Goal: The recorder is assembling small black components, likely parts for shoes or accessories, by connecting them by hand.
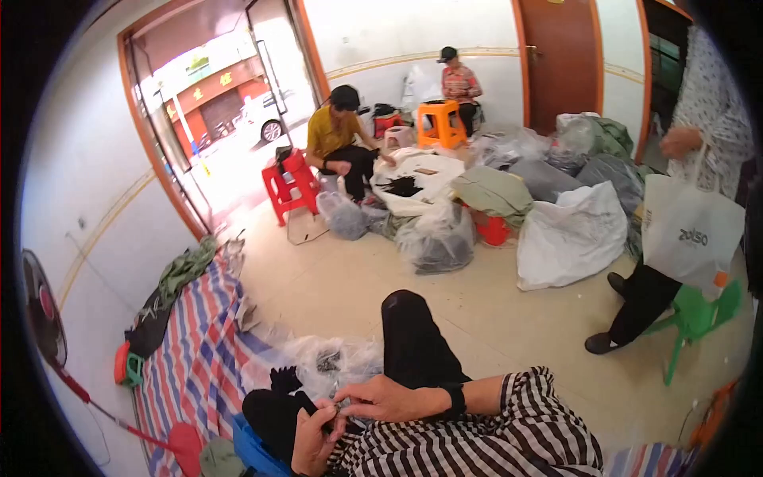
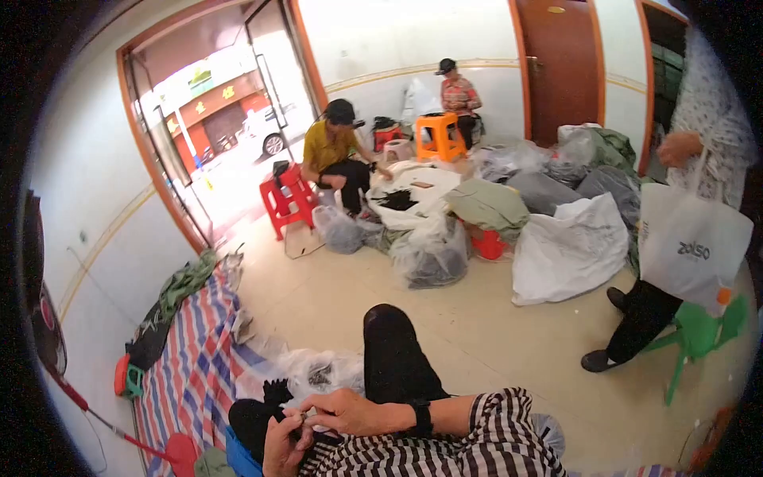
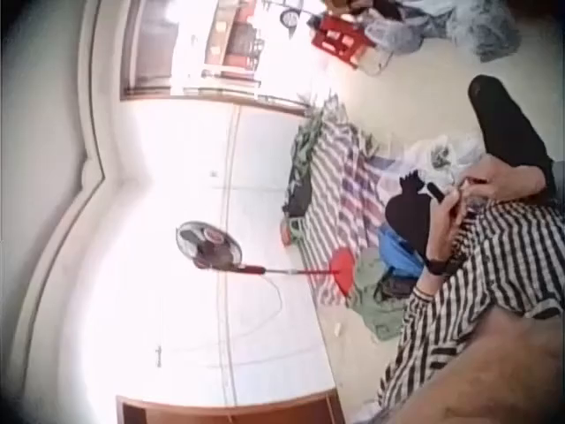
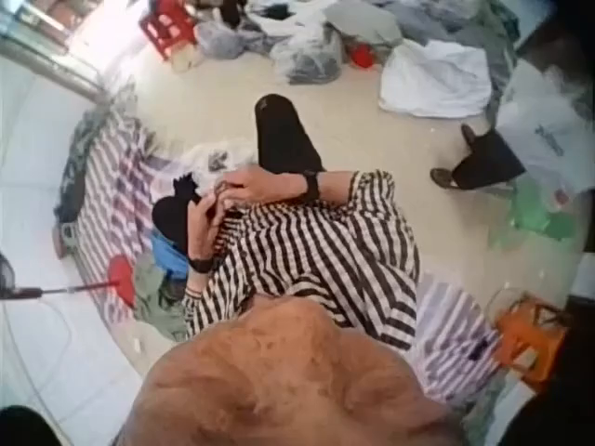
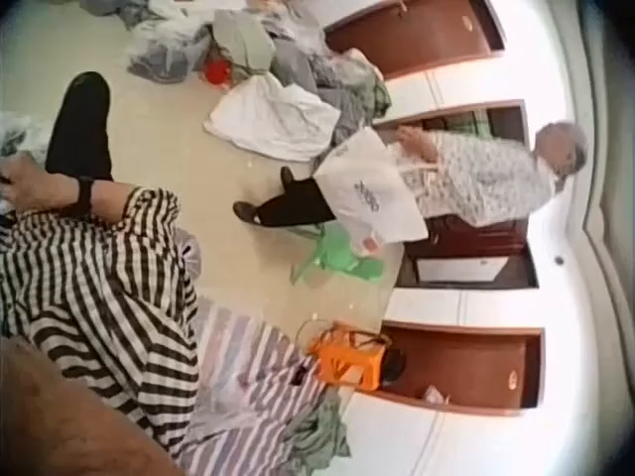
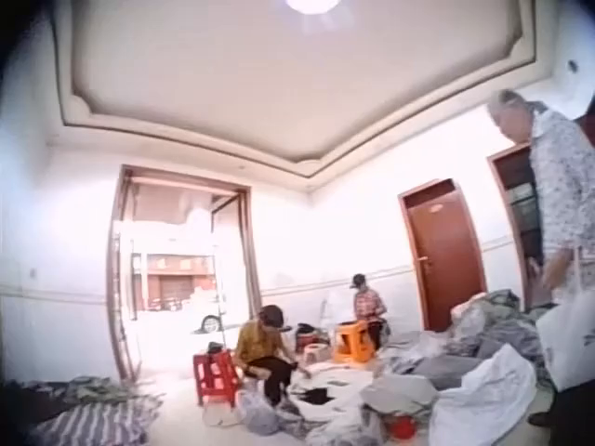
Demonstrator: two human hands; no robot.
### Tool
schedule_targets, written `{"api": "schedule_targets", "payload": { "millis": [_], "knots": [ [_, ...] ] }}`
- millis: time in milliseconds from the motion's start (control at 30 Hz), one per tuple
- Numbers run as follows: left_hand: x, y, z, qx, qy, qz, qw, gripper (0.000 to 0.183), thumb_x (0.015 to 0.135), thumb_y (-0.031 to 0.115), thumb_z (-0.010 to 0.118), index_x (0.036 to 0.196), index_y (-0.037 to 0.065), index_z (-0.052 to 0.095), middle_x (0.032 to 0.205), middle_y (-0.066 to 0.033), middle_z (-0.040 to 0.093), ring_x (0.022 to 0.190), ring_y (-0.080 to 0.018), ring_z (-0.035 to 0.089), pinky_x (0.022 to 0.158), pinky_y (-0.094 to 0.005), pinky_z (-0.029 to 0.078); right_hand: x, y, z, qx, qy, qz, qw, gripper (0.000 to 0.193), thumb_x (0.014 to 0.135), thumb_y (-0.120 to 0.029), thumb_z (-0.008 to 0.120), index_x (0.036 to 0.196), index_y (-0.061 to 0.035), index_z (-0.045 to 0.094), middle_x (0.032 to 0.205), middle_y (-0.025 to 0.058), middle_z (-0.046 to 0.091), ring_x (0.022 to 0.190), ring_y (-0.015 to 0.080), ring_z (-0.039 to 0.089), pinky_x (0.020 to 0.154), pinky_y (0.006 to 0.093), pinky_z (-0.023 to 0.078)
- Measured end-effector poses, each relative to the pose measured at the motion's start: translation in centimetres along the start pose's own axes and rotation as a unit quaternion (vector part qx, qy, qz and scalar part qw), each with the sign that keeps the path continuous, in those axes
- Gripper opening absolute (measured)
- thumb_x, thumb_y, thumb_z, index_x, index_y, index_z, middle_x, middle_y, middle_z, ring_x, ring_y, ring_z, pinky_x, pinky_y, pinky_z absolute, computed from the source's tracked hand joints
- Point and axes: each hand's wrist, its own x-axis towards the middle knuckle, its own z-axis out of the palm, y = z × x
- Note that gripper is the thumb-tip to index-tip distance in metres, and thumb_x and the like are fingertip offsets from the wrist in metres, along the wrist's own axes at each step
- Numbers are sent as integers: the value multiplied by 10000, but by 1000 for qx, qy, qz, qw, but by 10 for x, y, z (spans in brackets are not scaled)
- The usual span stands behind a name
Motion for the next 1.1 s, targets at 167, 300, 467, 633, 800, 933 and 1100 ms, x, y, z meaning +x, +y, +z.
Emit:
{"api": "schedule_targets", "payload": {
  "millis": [167,300,467,633,800,933,1100],
  "knots": [
    [-34,-105,149,-64,159,-71,983,320,893,172,487,597,53,466,486,-10,400,429,-82,326,443,-225,261,-151,-44,-47,-65,-92,106,988,246,824,-128,592,1058,-81,535,725,141,579,612,290,566,535,327,428],
    [2,-157,202,-149,147,-69,975,317,899,182,473,612,48,491,491,3,413,412,-61,320,423,-207,241,-187,-58,-113,-69,-129,177,973,218,847,-203,558,1034,-91,547,668,171,584,601,337,581,544,369,448],
    [0,-159,209,-163,151,-68,973,324,901,191,472,611,46,494,482,7,416,402,-55,315,407,-203,229,-187,-55,-121,-100,-148,209,962,220,846,-191,555,1038,-85,539,690,153,589,626,336,578,539,367,440],
    [-2,-164,205,-167,141,-88,972,334,898,194,483,600,44,480,483,15,405,405,-53,309,411,-200,222,-200,-41,-121,-138,-220,168,951,251,850,-231,545,1066,-103,538,678,160,595,637,369,578,549,406,450],
    [-10,-169,204,-150,111,-81,979,375,891,258,499,571,69,449,477,33,358,425,-51,300,417,-203,221,-199,-51,-116,-164,-232,113,952,341,844,-215,543,1173,-134,509,698,176,581,619,371,565,532,407,447],
    [-8,-168,196,-177,83,-117,974,390,889,284,488,560,81,437,481,33,352,440,-58,304,417,-205,216,-200,-44,-115,-157,-212,101,959,399,849,-206,549,1236,-130,486,718,154,583,611,333,569,533,381,457],
    [-8,-173,190,-150,91,-100,980,414,907,281,449,547,80,418,496,21,367,441,-67,297,429,-206,229,-193,-48,-109,-214,-203,36,955,412,837,-212,557,1234,-132,483,701,160,581,608,324,577,520,366,462]
  ]
}}
